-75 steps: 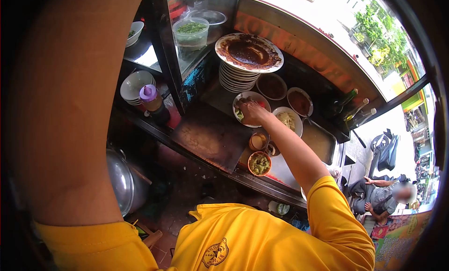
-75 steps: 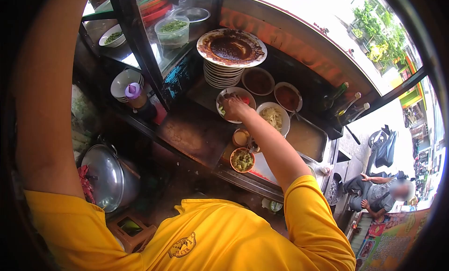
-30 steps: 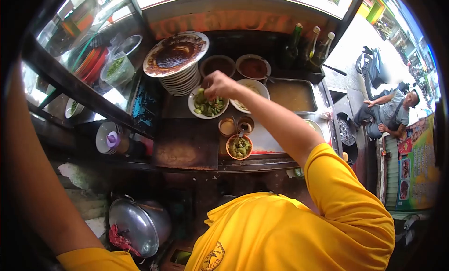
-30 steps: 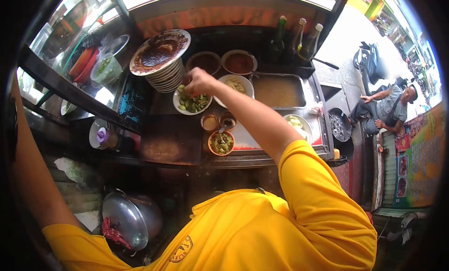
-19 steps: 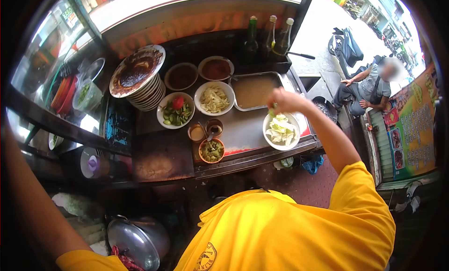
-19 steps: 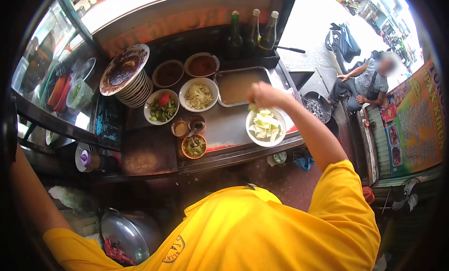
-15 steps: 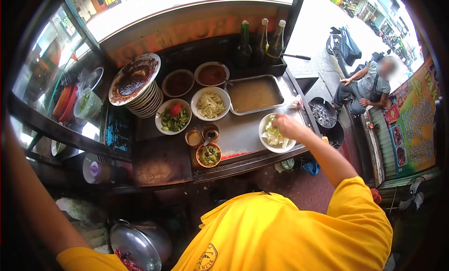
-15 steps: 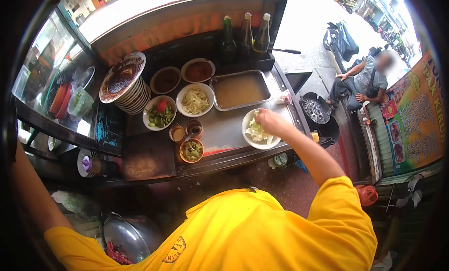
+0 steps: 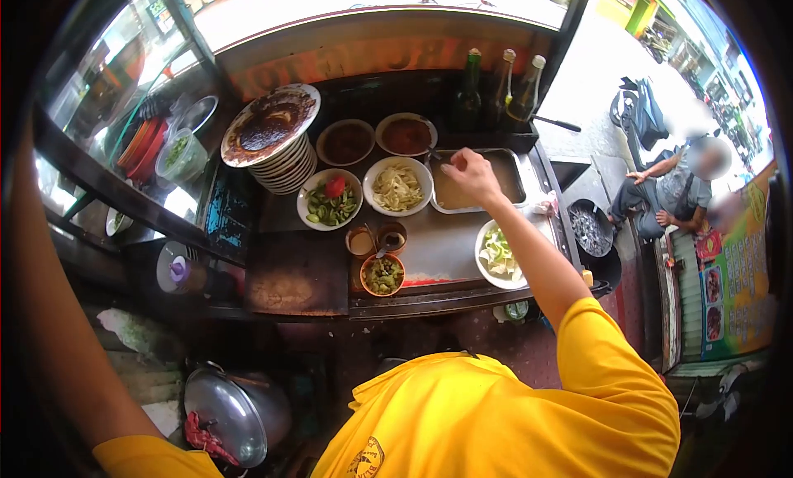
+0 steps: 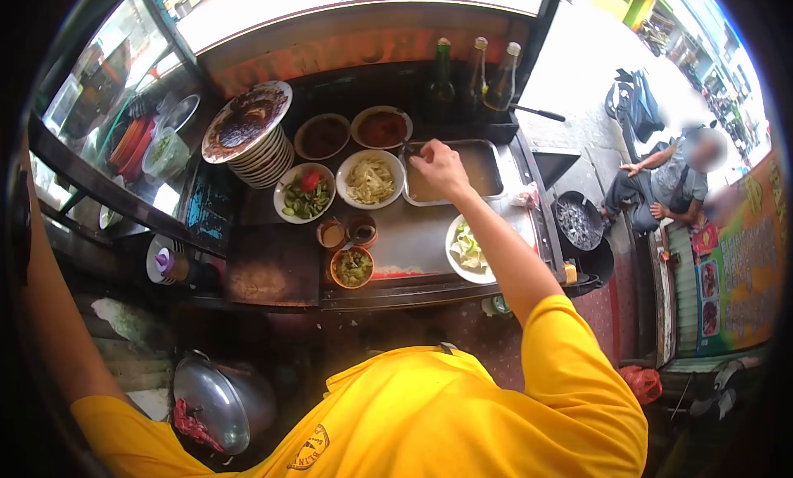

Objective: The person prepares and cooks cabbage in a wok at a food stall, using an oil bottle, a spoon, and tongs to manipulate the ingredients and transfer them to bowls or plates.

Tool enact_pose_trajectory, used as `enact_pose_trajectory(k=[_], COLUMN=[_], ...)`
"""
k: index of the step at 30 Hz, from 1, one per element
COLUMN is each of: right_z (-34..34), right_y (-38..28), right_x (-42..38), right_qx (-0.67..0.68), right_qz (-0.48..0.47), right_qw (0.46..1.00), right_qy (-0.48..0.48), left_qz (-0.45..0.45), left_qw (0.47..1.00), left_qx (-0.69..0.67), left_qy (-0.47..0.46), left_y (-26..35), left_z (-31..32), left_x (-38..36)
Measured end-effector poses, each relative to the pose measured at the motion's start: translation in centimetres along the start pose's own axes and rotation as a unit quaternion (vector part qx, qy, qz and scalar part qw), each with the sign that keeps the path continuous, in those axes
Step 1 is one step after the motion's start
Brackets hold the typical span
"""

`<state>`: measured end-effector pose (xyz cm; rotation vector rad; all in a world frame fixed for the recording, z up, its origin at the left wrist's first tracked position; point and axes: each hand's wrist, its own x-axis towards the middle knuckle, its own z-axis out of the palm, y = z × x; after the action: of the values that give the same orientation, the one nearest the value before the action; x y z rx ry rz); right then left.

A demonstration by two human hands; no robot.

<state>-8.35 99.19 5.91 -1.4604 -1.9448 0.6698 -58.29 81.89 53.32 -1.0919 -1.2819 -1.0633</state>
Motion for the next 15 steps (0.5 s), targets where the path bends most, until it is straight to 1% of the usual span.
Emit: enact_pose_trajectory(k=[1,2,4,6,7,8,10,11,13,14,15], right_z=[1.9,3.2,5.6,6.8,7.1,7.3,7.8,8.0,8.2,7.9,7.3], right_y=[0.6,0.8,1.1,1.8,1.7,1.1,0.0,0.5,0.7,0.9,1.4], right_x=[1.5,3.0,5.6,8.0,9.0,9.6,10.3,10.4,10.8,10.9,10.9], right_qx=[0.029,0.031,0.055,0.09,0.053,0.069,0.259,0.257,0.263,0.261,0.178], right_qz=[0.012,0.007,0.123,0.102,0.044,0.025,0.049,0.052,0.133,0.131,0.078], right_qw=[0.998,0.999,0.991,0.989,0.989,0.979,0.946,0.946,0.949,0.95,0.971], right_qy=[0.05,0.043,0.022,0.062,0.133,0.189,0.191,0.191,0.114,0.113,0.137], left_qz=[0.001,0.004,0.009,0.014,0.015,0.015,0.015,0.015,0.014,0.013,0.013], left_qw=[1.0,1.0,1.0,1.0,1.0,1.0,1.0,1.0,1.0,1.0,1.0], left_qx=[0.001,0.002,0.003,0.005,0.008,0.011,0.01,0.009,0.01,0.011,0.012], left_qy=[0.002,0.002,0.002,0.004,0.005,0.004,0.005,0.004,0.008,0.01,0.011], left_y=[0.2,0.3,0.8,1.1,1.1,1.0,1.1,1.2,1.4,1.3,1.2], left_z=[-0.1,-0.2,-0.2,-0.3,-0.3,-0.4,-0.2,0.0,-0.1,-0.2,-0.4], left_x=[0.1,0.0,0.0,-0.1,-0.1,-0.1,-0.3,-0.5,-0.4,-0.3,-0.4])
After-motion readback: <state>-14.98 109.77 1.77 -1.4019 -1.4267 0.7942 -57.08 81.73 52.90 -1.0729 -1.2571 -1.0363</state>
